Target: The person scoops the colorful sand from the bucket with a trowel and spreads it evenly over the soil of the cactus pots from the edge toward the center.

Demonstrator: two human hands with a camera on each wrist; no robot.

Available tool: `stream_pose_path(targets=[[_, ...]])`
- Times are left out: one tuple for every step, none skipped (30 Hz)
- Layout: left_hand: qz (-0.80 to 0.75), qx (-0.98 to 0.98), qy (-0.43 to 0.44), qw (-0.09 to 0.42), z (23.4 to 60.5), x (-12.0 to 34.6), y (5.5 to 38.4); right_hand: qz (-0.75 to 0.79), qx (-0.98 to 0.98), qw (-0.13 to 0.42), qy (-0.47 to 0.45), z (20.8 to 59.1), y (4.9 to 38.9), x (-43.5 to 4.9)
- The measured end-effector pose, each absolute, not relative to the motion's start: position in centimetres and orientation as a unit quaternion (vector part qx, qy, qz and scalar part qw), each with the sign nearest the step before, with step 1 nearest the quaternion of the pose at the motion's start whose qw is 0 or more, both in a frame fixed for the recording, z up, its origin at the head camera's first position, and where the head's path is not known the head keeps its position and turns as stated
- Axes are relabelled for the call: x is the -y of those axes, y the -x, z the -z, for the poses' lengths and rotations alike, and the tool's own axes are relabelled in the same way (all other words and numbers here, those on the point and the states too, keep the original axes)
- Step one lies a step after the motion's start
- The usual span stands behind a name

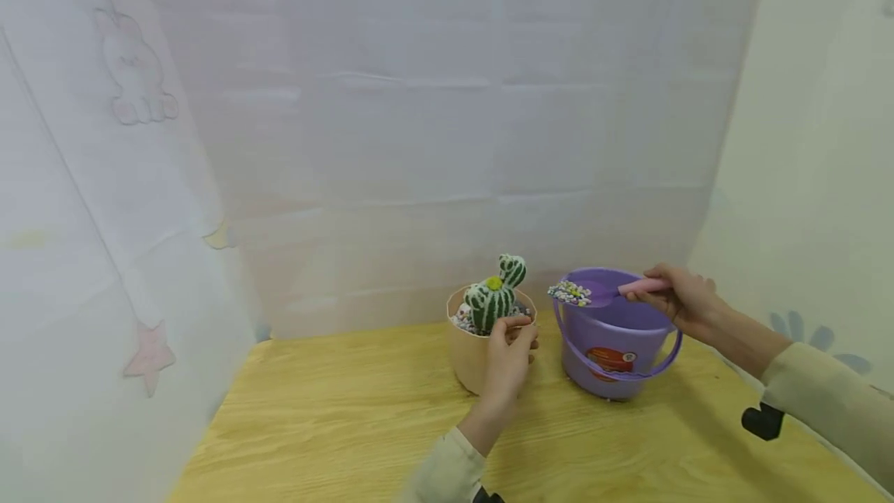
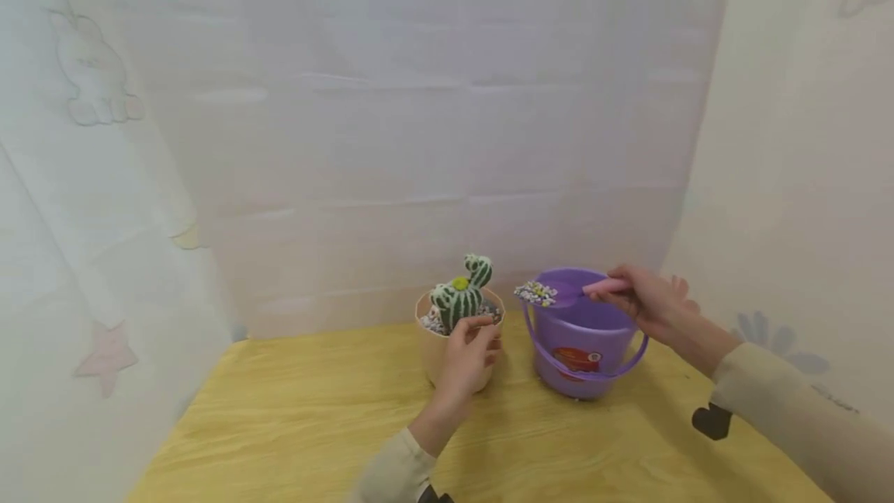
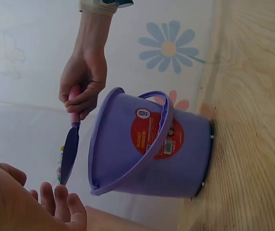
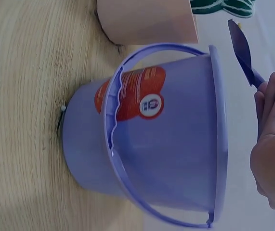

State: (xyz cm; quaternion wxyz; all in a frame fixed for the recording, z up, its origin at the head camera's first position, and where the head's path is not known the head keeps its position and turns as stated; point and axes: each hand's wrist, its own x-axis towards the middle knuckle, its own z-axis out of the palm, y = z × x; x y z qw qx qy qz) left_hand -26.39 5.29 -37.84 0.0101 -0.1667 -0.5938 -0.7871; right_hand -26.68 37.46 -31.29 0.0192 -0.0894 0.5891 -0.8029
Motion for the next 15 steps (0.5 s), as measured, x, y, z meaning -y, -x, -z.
stream_pose_path(targets=[[0.783,0.6,0.165,0.02,37.9,-4.9,26.5,0.804,-0.588,0.02,0.09,31.3,26.8,-37.3],[0.778,0.606,0.165,0.03,37.9,-4.5,26.6,0.806,-0.585,0.022,0.091,31.2,26.8,-37.1],[0.772,0.613,0.165,0.041,38.0,-4.0,26.8,0.807,-0.583,0.024,0.092,31.2,26.8,-37.0],[0.763,0.623,0.164,0.055,38.1,-3.7,27.0,0.807,-0.582,0.025,0.094,31.2,26.8,-36.9],[0.753,0.634,0.163,0.069,38.2,-3.2,27.2,0.808,-0.581,0.028,0.099,31.2,26.9,-36.8],[0.745,0.642,0.162,0.083,38.4,-2.8,27.4,0.806,-0.582,0.03,0.104,31.2,27.0,-36.7],[0.738,0.649,0.159,0.095,38.6,-2.5,27.7,0.803,-0.585,0.032,0.107,31.2,27.0,-36.6],[0.732,0.655,0.157,0.103,38.7,-2.1,28.0,0.802,-0.585,0.035,0.11,31.1,27.1,-36.5],[0.727,0.659,0.153,0.114,38.9,-1.7,28.3,0.801,-0.586,0.036,0.113,31.1,27.2,-36.5],[0.725,0.66,0.151,0.124,39.0,-1.4,28.6,0.801,-0.586,0.037,0.115,31.0,27.3,-36.4],[0.726,0.659,0.147,0.131,39.2,-1.0,29.0,0.802,-0.585,0.037,0.116,31.0,27.3,-36.3],[0.726,0.658,0.142,0.141,39.4,-0.8,29.3,0.8,-0.588,0.036,0.115,30.9,27.3,-36.2],[0.727,0.656,0.137,0.152,39.6,-0.5,29.8,0.799,-0.589,0.035,0.112,30.9,27.4,-36.1],[0.727,0.654,0.132,0.164,39.9,-0.3,30.2,0.8,-0.589,0.034,0.109,30.9,27.3,-36.1],[0.727,0.652,0.126,0.175,40.2,-0.1,30.7,0.798,-0.592,0.031,0.107,31.0,27.3,-36.0]])
